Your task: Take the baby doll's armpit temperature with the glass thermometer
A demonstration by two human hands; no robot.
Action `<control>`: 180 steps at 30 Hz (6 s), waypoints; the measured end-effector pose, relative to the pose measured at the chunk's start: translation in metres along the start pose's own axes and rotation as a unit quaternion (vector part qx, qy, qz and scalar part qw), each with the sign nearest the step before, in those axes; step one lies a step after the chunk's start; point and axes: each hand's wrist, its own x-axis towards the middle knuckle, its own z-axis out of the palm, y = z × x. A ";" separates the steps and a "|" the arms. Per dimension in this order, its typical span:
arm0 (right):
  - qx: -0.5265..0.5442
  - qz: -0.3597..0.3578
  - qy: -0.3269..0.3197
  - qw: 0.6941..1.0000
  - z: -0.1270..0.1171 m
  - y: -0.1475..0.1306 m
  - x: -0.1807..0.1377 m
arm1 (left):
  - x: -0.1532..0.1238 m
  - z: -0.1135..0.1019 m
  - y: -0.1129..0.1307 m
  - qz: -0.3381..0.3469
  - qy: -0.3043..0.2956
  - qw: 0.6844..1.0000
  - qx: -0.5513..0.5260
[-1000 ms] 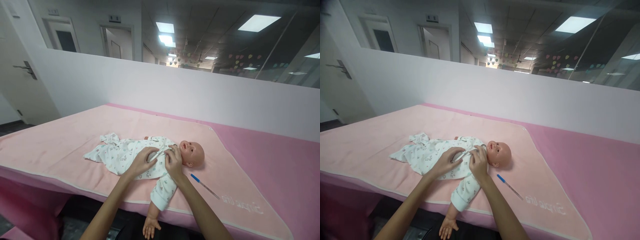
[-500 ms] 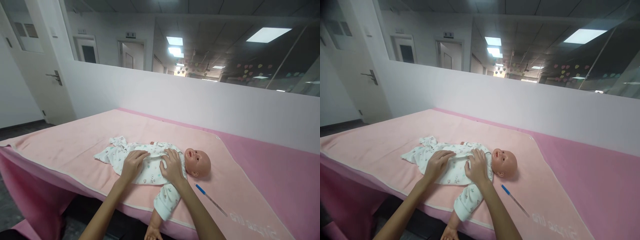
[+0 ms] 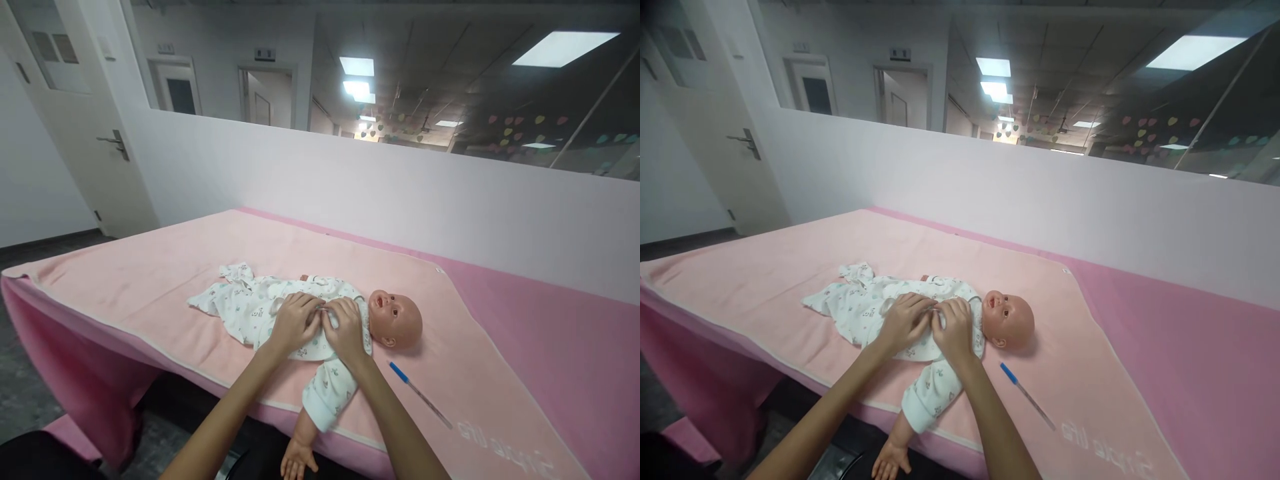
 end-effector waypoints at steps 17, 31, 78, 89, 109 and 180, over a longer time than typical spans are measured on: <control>0.038 0.001 0.026 0.999 0.001 0.005 -0.002 | -0.015 0.016 0.005 -0.040 0.035 0.998 0.025; 0.029 0.008 0.005 1.000 0.002 0.005 -0.003 | -0.015 0.019 0.003 -0.054 0.018 0.998 -0.004; 0.011 0.028 0.049 0.998 0.001 0.003 -0.004 | -0.011 0.011 0.002 -0.094 0.043 0.986 -0.134; -0.006 0.029 0.048 0.998 0.002 0.005 -0.007 | -0.014 0.020 0.000 -0.067 0.069 0.994 -0.047; -0.119 -0.093 -0.065 0.986 0.013 -0.024 0.011 | -0.035 -0.008 -0.023 -0.079 0.048 0.995 0.023; -0.099 -0.027 -0.004 0.995 0.027 -0.020 0.000 | -0.044 -0.013 -0.024 -0.129 0.096 0.986 -0.048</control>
